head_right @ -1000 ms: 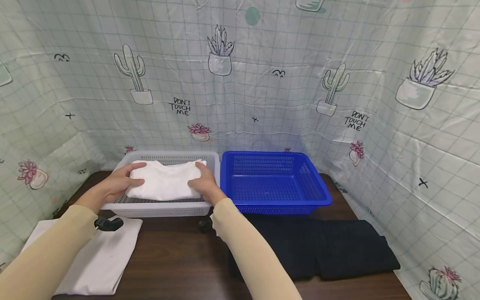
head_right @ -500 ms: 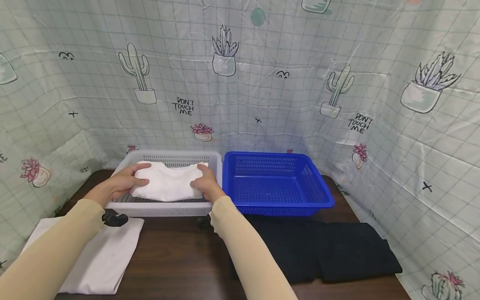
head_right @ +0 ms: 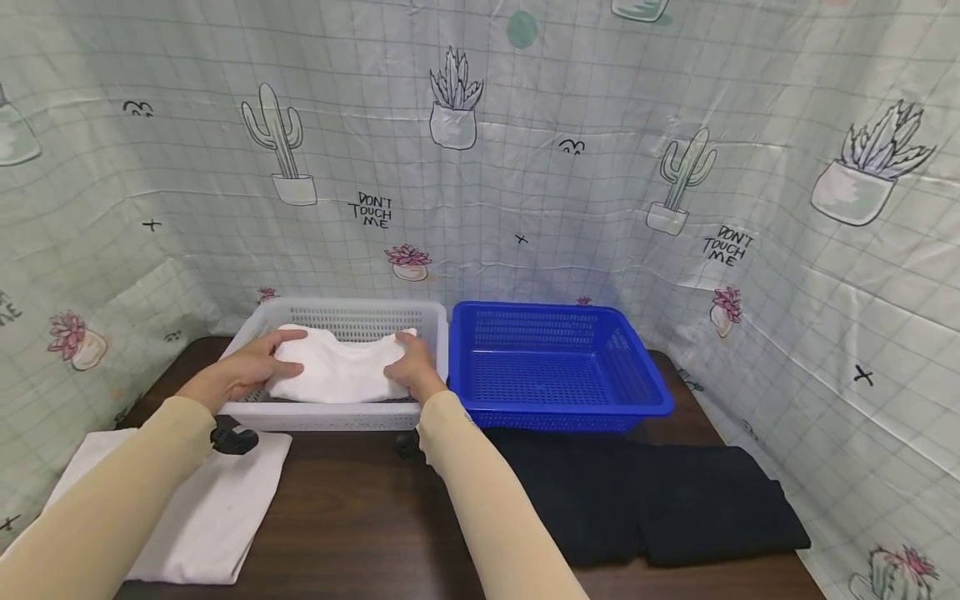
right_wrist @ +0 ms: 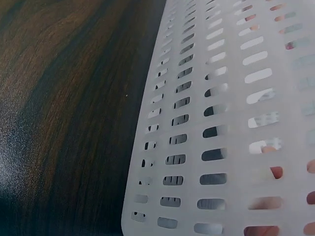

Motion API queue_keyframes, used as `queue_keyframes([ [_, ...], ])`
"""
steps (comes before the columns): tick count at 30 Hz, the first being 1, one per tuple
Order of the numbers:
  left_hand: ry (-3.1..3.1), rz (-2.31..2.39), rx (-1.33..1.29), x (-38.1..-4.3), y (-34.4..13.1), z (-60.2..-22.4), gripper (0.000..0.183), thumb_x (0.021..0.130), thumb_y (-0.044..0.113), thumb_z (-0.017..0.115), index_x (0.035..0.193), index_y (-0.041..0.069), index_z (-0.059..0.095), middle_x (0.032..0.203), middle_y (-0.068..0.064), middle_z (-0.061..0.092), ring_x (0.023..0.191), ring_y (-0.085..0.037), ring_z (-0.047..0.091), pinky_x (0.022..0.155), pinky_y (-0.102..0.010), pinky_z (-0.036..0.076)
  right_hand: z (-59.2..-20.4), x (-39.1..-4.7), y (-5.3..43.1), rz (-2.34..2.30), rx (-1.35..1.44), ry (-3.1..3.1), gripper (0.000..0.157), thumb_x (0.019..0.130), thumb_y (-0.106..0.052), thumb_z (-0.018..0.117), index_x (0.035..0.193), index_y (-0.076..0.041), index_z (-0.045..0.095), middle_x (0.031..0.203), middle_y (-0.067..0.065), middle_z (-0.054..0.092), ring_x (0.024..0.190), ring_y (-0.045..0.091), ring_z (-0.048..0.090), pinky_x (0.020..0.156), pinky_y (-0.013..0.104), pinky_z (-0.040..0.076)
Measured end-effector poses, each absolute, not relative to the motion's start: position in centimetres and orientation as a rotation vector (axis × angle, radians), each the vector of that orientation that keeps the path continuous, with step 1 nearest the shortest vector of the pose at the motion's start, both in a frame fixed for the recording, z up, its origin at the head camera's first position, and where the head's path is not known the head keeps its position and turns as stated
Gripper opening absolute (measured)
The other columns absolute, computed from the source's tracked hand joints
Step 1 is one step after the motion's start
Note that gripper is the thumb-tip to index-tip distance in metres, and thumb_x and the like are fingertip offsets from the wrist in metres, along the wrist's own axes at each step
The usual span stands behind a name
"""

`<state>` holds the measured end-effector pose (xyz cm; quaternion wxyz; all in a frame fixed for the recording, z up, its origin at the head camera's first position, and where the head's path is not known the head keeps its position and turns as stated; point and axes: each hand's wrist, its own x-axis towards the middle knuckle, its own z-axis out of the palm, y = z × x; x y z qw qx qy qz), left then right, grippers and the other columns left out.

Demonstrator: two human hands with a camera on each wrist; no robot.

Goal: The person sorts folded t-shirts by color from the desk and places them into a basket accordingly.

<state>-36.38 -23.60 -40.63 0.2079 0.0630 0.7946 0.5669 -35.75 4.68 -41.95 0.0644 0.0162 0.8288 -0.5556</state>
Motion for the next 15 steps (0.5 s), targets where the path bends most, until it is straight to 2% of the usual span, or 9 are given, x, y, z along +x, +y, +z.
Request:
queue_keyframes([
  [2, 2.238, 1.546, 0.162, -36.44, -23.57, -40.76, 0.082, 0.107, 0.000, 0.060, 0.171, 0.008, 0.010, 0.173, -0.032, -0.006, 0.156, -0.054, 0.017, 0.122, -0.066, 0.029, -41.93, -35.69, 4.65, -1.663, 0.040, 2.522, 0.078, 0.087, 0.011, 0.074, 0.158, -0.008, 0.050, 0.165, 0.018, 0.042, 0.133, 0.034, 0.053, 0.104, 0.043, 0.052],
  [7, 2.296, 1.460, 0.137, -36.47, -23.66, -41.25, 0.083, 0.104, 0.000, 0.064, 0.170, 0.007, 0.014, 0.173, -0.032, -0.005, 0.155, -0.055, 0.020, 0.120, -0.068, 0.030, -41.84, -35.52, 4.55, -1.555, 0.037, 2.580, 0.077, 0.086, 0.008, 0.078, 0.157, -0.002, 0.050, 0.163, 0.021, 0.045, 0.143, 0.036, 0.049, 0.113, 0.046, 0.049],
  [15, 2.308, 1.403, 0.157, -36.57, -23.47, -41.26, 0.090, 0.100, -0.005, 0.068, 0.170, 0.005, 0.012, 0.173, -0.032, -0.006, 0.156, -0.053, 0.017, 0.123, -0.066, 0.026, -41.84, -35.78, 4.61, -1.371, 0.089, 2.604, 0.084, 0.089, 0.003, 0.079, 0.164, -0.009, 0.041, 0.168, 0.018, 0.038, 0.149, 0.034, 0.043, 0.115, 0.047, 0.046],
])
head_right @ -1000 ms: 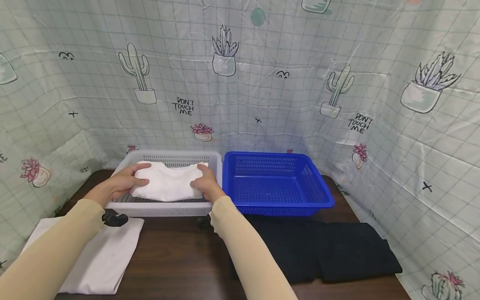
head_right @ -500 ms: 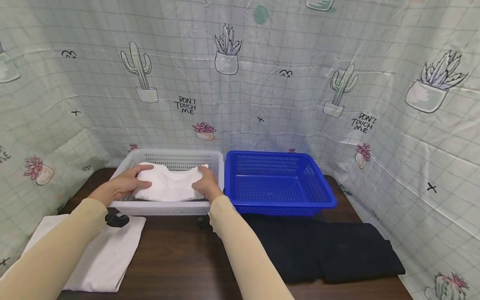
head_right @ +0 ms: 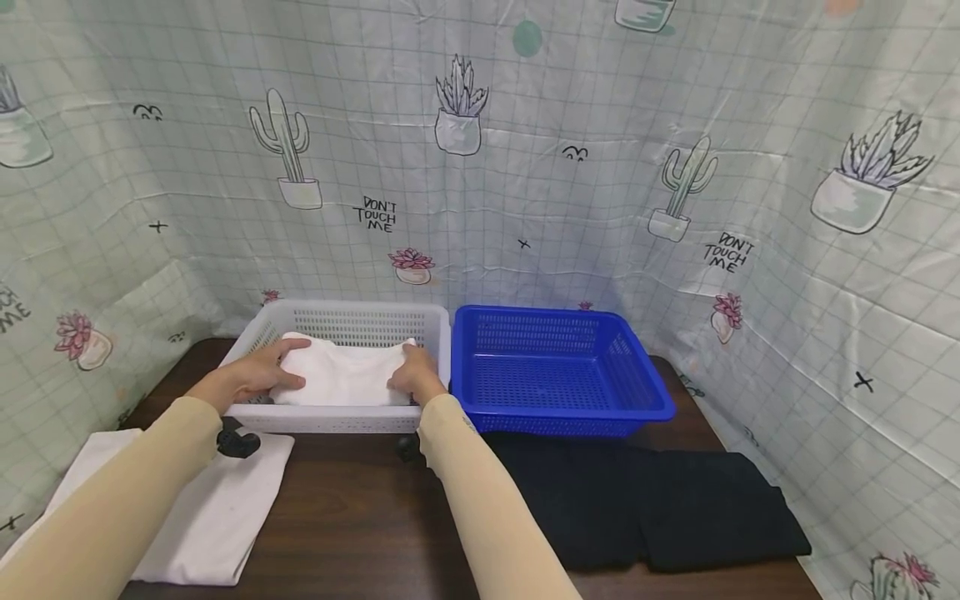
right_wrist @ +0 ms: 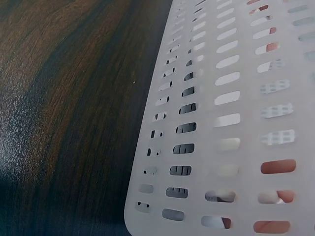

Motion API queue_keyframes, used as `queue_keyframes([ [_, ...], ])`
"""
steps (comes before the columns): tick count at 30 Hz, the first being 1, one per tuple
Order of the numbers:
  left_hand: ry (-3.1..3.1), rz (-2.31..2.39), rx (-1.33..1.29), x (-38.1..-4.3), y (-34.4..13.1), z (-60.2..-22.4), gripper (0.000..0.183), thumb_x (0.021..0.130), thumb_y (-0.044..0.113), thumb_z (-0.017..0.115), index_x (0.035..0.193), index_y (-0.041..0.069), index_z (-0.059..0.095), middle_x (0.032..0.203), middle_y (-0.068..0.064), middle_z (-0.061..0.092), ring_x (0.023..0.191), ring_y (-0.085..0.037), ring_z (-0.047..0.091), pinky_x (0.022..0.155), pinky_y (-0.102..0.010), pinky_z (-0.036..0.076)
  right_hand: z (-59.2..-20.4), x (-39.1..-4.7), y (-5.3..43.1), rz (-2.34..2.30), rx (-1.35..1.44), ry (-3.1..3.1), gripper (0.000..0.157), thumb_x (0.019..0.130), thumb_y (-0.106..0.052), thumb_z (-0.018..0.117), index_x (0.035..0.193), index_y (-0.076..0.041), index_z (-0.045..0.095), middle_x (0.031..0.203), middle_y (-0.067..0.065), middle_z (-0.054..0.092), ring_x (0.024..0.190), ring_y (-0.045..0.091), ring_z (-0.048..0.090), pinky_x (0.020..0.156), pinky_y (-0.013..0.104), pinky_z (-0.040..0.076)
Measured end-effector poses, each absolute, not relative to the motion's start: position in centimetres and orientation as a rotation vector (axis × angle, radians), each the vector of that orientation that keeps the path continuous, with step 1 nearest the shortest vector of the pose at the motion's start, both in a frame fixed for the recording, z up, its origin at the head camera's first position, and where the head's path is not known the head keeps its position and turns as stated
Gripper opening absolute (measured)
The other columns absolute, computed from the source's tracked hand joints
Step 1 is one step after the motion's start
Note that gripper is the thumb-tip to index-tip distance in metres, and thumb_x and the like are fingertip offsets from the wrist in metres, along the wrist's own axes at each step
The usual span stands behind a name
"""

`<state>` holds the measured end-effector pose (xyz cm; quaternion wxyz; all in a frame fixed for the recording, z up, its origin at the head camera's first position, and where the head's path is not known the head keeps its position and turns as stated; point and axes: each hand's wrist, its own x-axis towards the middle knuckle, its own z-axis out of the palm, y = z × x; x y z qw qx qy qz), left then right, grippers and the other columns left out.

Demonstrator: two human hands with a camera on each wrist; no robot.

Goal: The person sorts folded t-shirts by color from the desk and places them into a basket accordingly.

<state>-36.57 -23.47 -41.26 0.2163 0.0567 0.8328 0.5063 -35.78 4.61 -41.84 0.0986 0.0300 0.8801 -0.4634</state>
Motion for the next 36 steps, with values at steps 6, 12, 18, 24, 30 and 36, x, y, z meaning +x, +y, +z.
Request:
queue_keyframes([
  [6, 2.319, 1.338, 0.176, -36.5, -23.5, -41.2, 0.092, 0.096, -0.009, 0.069, 0.168, 0.001, 0.012, 0.172, -0.034, -0.006, 0.157, -0.052, 0.010, 0.125, -0.066, 0.019, -41.8, -35.8, 4.6, -1.223, 0.069, 2.627, 0.087, 0.089, 0.006, 0.075, 0.165, -0.011, 0.038, 0.168, 0.019, 0.037, 0.145, 0.034, 0.045, 0.105, 0.047, 0.052],
  [12, 2.393, 1.216, 0.193, -36.6, -23.0, -41.1, 0.091, 0.096, -0.006, 0.071, 0.167, 0.000, 0.015, 0.172, -0.034, 0.001, 0.158, -0.052, 0.006, 0.125, -0.068, 0.015, -41.6, -35.5, 4.8, -1.196, 0.051, 2.641, 0.086, 0.088, 0.004, 0.078, 0.164, -0.013, 0.042, 0.166, 0.020, 0.040, 0.133, 0.035, 0.051, 0.081, 0.042, 0.055],
  [18, 2.430, 1.148, 0.216, -36.3, -22.9, -40.6, 0.087, 0.101, 0.004, 0.070, 0.167, -0.002, 0.014, 0.172, -0.034, 0.003, 0.159, -0.053, 0.004, 0.125, -0.069, 0.014, -41.1, -35.1, 5.2, -1.255, -0.020, 2.579, 0.084, 0.091, -0.008, 0.082, 0.164, -0.011, 0.040, 0.168, 0.019, 0.037, 0.150, 0.037, 0.041, 0.112, 0.054, 0.048],
  [24, 2.467, 1.110, 0.289, -35.6, -23.0, -39.4, 0.082, 0.104, 0.011, 0.068, 0.165, -0.006, 0.017, 0.170, -0.037, 0.004, 0.157, -0.056, 0.005, 0.124, -0.069, 0.017, -39.4, -34.3, 6.0, -1.341, -0.134, 2.454, 0.084, 0.097, -0.018, 0.077, 0.167, -0.008, 0.031, 0.171, 0.019, 0.031, 0.155, 0.038, 0.034, 0.123, 0.056, 0.034],
  [30, 2.523, 1.058, 0.387, -33.9, -23.8, -36.9, 0.077, 0.106, 0.020, 0.066, 0.165, -0.003, 0.022, 0.168, -0.039, 0.012, 0.154, -0.060, 0.015, 0.120, -0.073, 0.025, -37.2, -33.4, 7.7, -1.397, -0.243, 2.386, 0.082, 0.100, -0.021, 0.074, 0.168, -0.010, 0.028, 0.174, 0.017, 0.024, 0.156, 0.040, 0.033, 0.125, 0.057, 0.031],
  [36, 2.568, 1.125, 0.439, -32.2, -25.2, -35.1, 0.072, 0.107, 0.025, 0.066, 0.165, 0.002, 0.030, 0.166, -0.040, 0.019, 0.150, -0.060, 0.027, 0.116, -0.072, 0.033, -35.3, -31.8, 9.5, -1.433, -0.348, 2.384, 0.079, 0.102, -0.024, 0.073, 0.168, -0.012, 0.031, 0.174, 0.015, 0.024, 0.156, 0.041, 0.031, 0.123, 0.060, 0.032],
])
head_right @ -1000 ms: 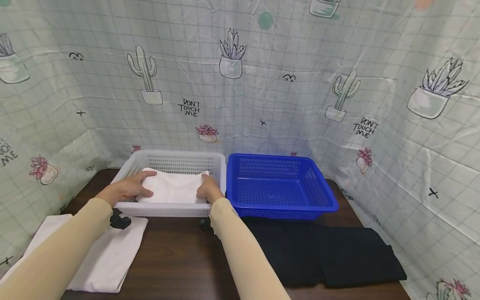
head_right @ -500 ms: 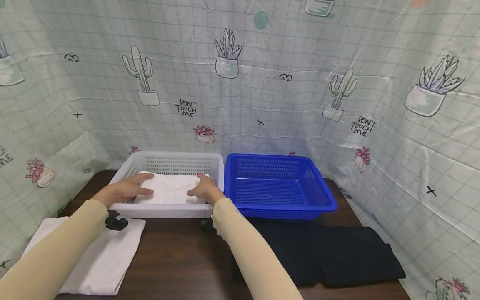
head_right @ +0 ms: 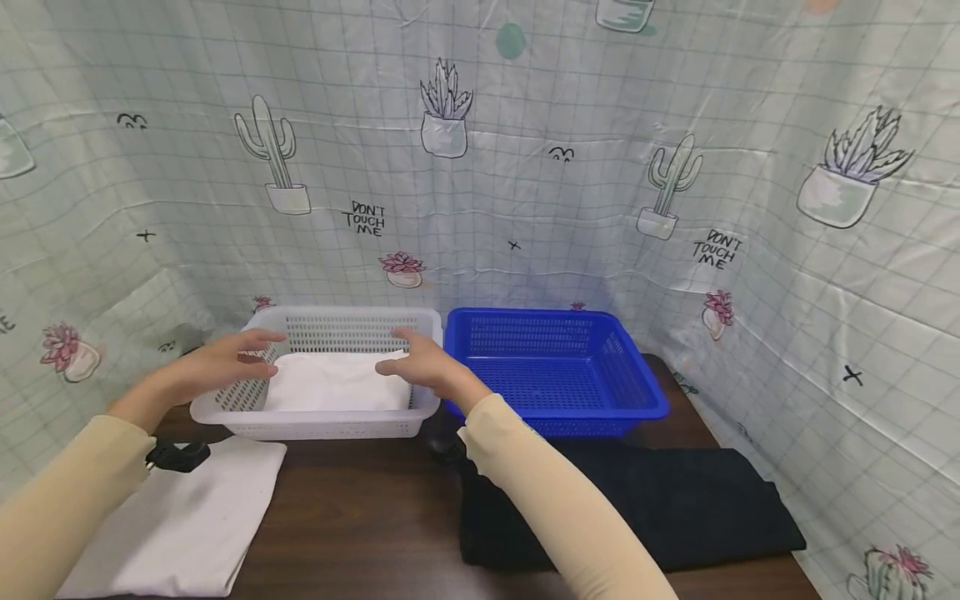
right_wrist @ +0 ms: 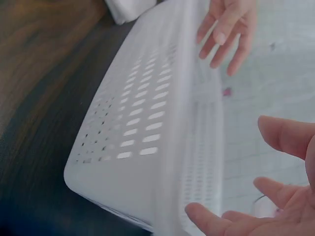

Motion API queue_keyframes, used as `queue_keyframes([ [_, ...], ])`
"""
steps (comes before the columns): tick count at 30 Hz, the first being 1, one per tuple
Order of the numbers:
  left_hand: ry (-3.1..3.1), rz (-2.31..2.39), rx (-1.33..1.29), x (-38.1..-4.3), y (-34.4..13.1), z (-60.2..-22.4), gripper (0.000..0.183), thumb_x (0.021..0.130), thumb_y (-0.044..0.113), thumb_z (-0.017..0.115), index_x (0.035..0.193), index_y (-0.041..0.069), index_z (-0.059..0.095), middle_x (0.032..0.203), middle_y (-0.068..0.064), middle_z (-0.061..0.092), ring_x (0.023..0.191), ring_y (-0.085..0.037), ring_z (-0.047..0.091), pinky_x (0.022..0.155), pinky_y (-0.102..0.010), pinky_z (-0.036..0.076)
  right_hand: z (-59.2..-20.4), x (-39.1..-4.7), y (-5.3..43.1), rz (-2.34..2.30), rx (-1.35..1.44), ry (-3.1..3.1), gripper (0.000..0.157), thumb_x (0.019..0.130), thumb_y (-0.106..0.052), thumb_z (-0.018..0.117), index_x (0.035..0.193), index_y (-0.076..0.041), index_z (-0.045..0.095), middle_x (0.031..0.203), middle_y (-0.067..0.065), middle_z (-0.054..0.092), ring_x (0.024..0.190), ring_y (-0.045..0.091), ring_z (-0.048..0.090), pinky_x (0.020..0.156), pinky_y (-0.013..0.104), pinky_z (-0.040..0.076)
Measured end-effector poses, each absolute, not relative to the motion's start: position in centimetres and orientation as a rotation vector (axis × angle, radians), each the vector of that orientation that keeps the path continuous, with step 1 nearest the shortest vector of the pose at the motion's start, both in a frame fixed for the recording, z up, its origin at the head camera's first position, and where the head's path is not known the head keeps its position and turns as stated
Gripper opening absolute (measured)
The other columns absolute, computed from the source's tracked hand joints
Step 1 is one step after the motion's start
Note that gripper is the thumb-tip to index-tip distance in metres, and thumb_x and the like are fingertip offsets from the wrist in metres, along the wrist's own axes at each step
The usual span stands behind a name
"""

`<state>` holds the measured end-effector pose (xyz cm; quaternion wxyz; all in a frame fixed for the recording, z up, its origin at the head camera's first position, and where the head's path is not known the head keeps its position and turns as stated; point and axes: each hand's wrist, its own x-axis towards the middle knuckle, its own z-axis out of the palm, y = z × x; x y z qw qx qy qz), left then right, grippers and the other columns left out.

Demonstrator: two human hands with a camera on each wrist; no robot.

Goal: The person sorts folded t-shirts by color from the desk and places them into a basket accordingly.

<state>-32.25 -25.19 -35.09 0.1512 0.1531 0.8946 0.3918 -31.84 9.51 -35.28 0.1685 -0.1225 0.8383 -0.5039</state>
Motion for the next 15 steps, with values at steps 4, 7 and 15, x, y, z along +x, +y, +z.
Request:
queue_keyframes([
  [4, 2.599, 1.194, 0.505, -31.0, -26.1, -34.2, 0.070, 0.107, 0.026, 0.067, 0.164, 0.002, 0.033, 0.163, -0.036, 0.031, 0.147, -0.057, 0.036, 0.113, -0.069, 0.039, -34.0, -29.9, 10.6, -1.451, -0.401, 2.394, 0.075, 0.103, -0.023, 0.071, 0.168, -0.016, 0.033, 0.173, 0.014, 0.027, 0.157, 0.040, 0.031, 0.122, 0.059, 0.035],
  [7, 2.621, 1.226, 0.540, -29.6, -26.7, -33.5, 0.068, 0.108, 0.028, 0.065, 0.164, 0.004, 0.035, 0.163, -0.031, 0.037, 0.146, -0.053, 0.041, 0.112, -0.051, 0.047, -33.3, -28.3, 11.3, -1.488, -0.430, 2.363, 0.072, 0.104, -0.024, 0.070, 0.167, -0.020, 0.035, 0.172, 0.013, 0.029, 0.154, 0.037, 0.039, 0.119, 0.056, 0.040],
  [15, 2.700, 1.260, 0.615, -25.6, -29.3, -33.3, 0.058, 0.112, 0.025, 0.059, 0.162, 0.006, 0.037, 0.157, -0.025, 0.046, 0.128, -0.002, 0.056, 0.090, -0.011, 0.047, -33.0, -24.4, 13.0, -1.600, -0.512, 2.271, 0.070, 0.103, -0.024, 0.071, 0.165, -0.026, 0.038, 0.169, 0.009, 0.034, 0.143, 0.029, 0.055, 0.114, 0.050, 0.048],
])
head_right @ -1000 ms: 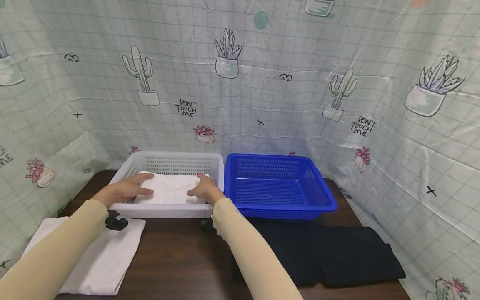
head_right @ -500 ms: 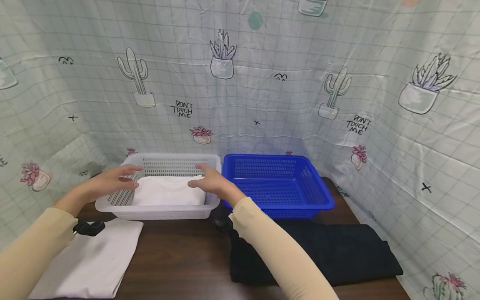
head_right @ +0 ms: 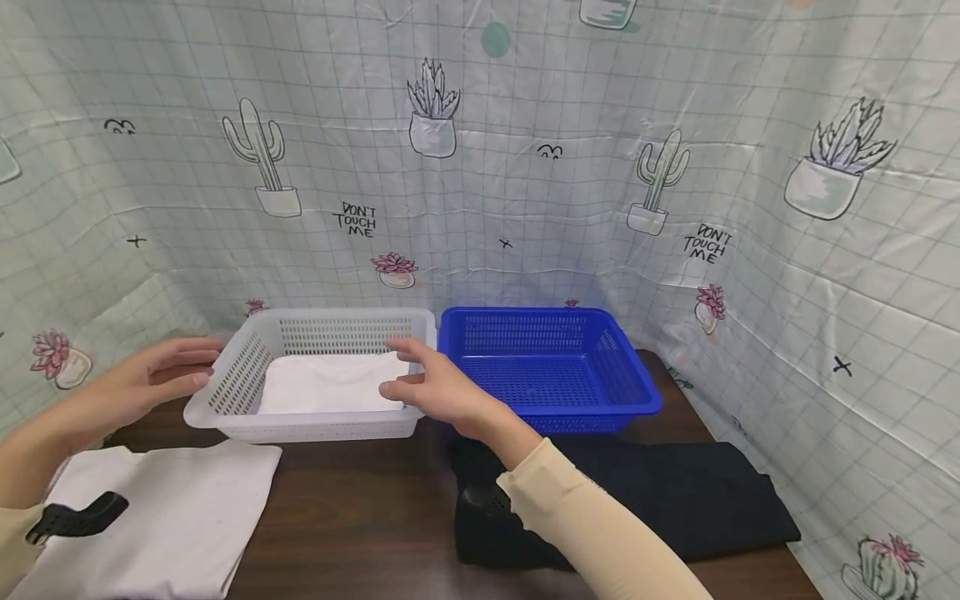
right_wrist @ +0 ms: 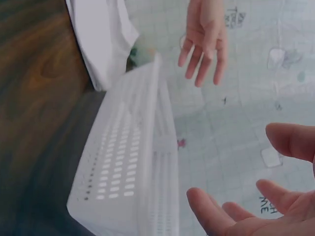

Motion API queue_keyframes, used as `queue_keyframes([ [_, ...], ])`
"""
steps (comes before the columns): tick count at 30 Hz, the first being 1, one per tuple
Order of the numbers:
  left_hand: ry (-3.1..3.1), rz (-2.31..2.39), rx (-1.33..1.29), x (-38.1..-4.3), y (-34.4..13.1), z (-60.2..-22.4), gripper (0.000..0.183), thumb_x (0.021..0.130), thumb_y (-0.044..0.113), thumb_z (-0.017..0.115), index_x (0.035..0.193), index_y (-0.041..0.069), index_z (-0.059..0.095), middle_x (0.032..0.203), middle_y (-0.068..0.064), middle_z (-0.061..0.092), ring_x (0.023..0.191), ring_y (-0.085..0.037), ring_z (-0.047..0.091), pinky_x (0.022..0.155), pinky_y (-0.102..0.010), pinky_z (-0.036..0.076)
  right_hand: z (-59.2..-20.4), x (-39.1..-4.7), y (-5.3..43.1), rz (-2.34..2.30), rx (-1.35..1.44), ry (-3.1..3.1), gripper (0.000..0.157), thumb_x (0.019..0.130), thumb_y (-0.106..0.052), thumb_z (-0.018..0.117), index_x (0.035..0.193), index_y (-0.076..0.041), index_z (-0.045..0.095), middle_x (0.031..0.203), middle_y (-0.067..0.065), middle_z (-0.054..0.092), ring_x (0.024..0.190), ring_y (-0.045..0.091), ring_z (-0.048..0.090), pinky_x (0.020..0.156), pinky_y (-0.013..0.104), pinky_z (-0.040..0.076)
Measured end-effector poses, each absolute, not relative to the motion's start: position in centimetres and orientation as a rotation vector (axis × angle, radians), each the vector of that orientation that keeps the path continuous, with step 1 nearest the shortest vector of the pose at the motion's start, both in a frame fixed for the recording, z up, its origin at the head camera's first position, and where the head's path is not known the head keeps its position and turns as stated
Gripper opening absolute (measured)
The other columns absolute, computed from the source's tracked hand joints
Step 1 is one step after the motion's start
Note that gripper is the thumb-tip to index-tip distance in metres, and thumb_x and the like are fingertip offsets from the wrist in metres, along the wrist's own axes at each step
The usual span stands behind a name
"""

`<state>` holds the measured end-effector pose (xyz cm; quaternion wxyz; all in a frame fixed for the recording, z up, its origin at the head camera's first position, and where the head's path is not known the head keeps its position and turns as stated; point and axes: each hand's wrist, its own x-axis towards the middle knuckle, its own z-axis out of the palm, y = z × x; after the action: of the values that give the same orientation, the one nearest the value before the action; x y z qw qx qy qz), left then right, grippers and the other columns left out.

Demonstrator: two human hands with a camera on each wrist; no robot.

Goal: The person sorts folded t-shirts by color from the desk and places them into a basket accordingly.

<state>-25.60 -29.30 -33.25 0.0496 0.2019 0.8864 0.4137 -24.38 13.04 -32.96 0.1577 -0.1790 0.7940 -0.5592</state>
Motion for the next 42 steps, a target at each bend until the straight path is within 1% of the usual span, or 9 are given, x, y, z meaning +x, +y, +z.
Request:
queue_keyframes([
  [3, 2.747, 1.243, 0.615, -24.4, -30.6, -33.8, 0.056, 0.112, 0.023, 0.059, 0.161, 0.006, 0.039, 0.155, -0.017, 0.048, 0.118, 0.017, 0.050, 0.088, -0.012, 0.049, -33.4, -23.3, 13.5, -1.663, -0.522, 2.221, 0.069, 0.104, -0.022, 0.070, 0.165, -0.023, 0.038, 0.169, 0.012, 0.034, 0.143, 0.031, 0.055, 0.112, 0.048, 0.050],
  [16, 2.888, 1.080, 0.542, -21.4, -35.1, -37.3, 0.057, 0.109, 0.025, 0.064, 0.159, 0.006, 0.042, 0.135, 0.040, 0.042, 0.116, 0.025, 0.044, 0.081, -0.015, 0.051, -37.4, -20.1, 13.6, -1.826, -0.490, 2.032, 0.064, 0.103, -0.016, 0.071, 0.161, -0.016, 0.044, 0.163, 0.015, 0.043, 0.129, 0.030, 0.065, 0.107, 0.043, 0.054],
  [21, 2.927, 1.061, 0.510, -20.6, -36.7, -39.0, 0.058, 0.106, 0.022, 0.069, 0.155, 0.005, 0.045, 0.136, 0.036, 0.044, 0.113, 0.026, 0.042, 0.078, -0.017, 0.052, -38.7, -19.6, 13.1, -1.839, -0.485, 2.011, 0.062, 0.103, -0.015, 0.071, 0.159, -0.015, 0.045, 0.162, 0.018, 0.043, 0.127, 0.028, 0.066, 0.107, 0.044, 0.055],
  [26, 2.963, 0.973, 0.462, -20.3, -38.0, -40.2, 0.065, 0.103, 0.023, 0.074, 0.155, 0.000, 0.043, 0.147, -0.004, 0.055, 0.108, 0.029, 0.036, 0.077, -0.013, 0.047, -39.7, -19.3, 12.3, -1.864, -0.486, 1.974, 0.062, 0.102, -0.012, 0.071, 0.158, -0.012, 0.045, 0.161, 0.018, 0.045, 0.131, 0.032, 0.063, 0.106, 0.043, 0.055],
  [31, 3.010, 0.942, 0.504, -19.9, -39.5, -41.7, 0.065, 0.095, 0.016, 0.081, 0.153, 0.014, 0.050, 0.135, 0.032, 0.050, 0.106, 0.029, 0.032, 0.080, -0.027, 0.053, -40.7, -18.9, 11.0, -1.890, -0.450, 1.921, 0.062, 0.101, -0.008, 0.071, 0.157, -0.011, 0.046, 0.161, 0.017, 0.045, 0.132, 0.037, 0.062, 0.104, 0.045, 0.056],
  [33, 3.027, 0.973, 0.548, -19.7, -40.0, -42.3, 0.068, 0.092, 0.009, 0.082, 0.151, 0.024, 0.052, 0.128, 0.048, 0.037, 0.112, 0.020, 0.039, 0.085, -0.047, 0.054, -41.1, -18.9, 10.5, -1.896, -0.427, 1.909, 0.061, 0.101, -0.007, 0.071, 0.157, -0.012, 0.047, 0.160, 0.018, 0.045, 0.131, 0.038, 0.063, 0.103, 0.046, 0.057],
  [37, 3.039, 1.000, 0.559, -19.3, -40.8, -43.8, 0.080, 0.089, 0.003, 0.083, 0.151, 0.040, 0.048, 0.128, 0.052, 0.028, 0.121, -0.008, 0.052, 0.098, -0.030, 0.044, -42.0, -18.9, 9.3, -1.910, -0.383, 1.881, 0.060, 0.100, -0.006, 0.071, 0.155, -0.013, 0.049, 0.159, 0.019, 0.045, 0.129, 0.039, 0.064, 0.100, 0.046, 0.059],
  [39, 2.983, 1.036, 0.518, -19.2, -41.2, -44.5, 0.083, 0.091, 0.004, 0.082, 0.155, 0.040, 0.044, 0.139, 0.037, 0.040, 0.130, -0.029, 0.051, 0.097, -0.009, 0.032, -42.4, -19.0, 8.7, -1.918, -0.365, 1.861, 0.059, 0.099, -0.005, 0.071, 0.154, -0.013, 0.049, 0.159, 0.020, 0.044, 0.127, 0.039, 0.064, 0.099, 0.047, 0.059],
  [42, 2.870, 1.074, 0.414, -19.2, -41.5, -45.0, 0.083, 0.094, 0.008, 0.079, 0.163, 0.018, 0.034, 0.160, -0.013, 0.039, 0.132, -0.074, 0.028, 0.101, 0.004, 0.012, -42.9, -19.0, 7.6, -1.929, -0.345, 1.830, 0.061, 0.098, -0.003, 0.071, 0.154, -0.011, 0.048, 0.158, 0.022, 0.042, 0.121, 0.036, 0.066, 0.096, 0.049, 0.060],
])
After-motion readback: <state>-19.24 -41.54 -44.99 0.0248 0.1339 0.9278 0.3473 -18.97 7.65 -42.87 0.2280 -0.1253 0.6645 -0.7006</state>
